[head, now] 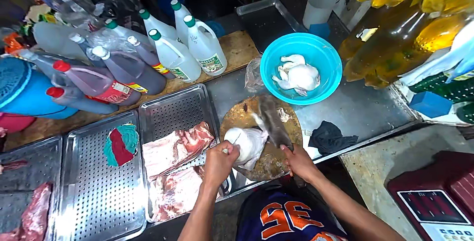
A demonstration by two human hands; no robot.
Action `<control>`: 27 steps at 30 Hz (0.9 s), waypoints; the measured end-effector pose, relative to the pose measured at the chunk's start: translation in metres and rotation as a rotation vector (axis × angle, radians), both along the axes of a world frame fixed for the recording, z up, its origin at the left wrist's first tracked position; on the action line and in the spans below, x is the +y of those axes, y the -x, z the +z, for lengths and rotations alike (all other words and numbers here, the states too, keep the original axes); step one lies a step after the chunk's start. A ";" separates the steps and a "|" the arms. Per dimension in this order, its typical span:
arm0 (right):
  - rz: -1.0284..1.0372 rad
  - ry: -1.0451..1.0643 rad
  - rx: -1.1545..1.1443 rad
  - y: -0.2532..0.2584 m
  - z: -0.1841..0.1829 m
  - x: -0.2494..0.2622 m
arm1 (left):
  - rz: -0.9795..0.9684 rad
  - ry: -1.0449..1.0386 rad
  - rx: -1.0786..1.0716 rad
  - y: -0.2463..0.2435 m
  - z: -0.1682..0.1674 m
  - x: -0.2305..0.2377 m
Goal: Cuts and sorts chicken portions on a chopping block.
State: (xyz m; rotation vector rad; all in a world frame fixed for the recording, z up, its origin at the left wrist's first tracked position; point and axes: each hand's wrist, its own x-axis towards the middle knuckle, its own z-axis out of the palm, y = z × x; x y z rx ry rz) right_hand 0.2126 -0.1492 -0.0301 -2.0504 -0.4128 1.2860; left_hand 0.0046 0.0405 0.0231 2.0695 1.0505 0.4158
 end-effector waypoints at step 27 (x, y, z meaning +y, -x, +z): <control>0.495 0.346 -0.419 0.031 0.004 0.017 | 0.157 0.147 -0.077 0.023 -0.018 0.012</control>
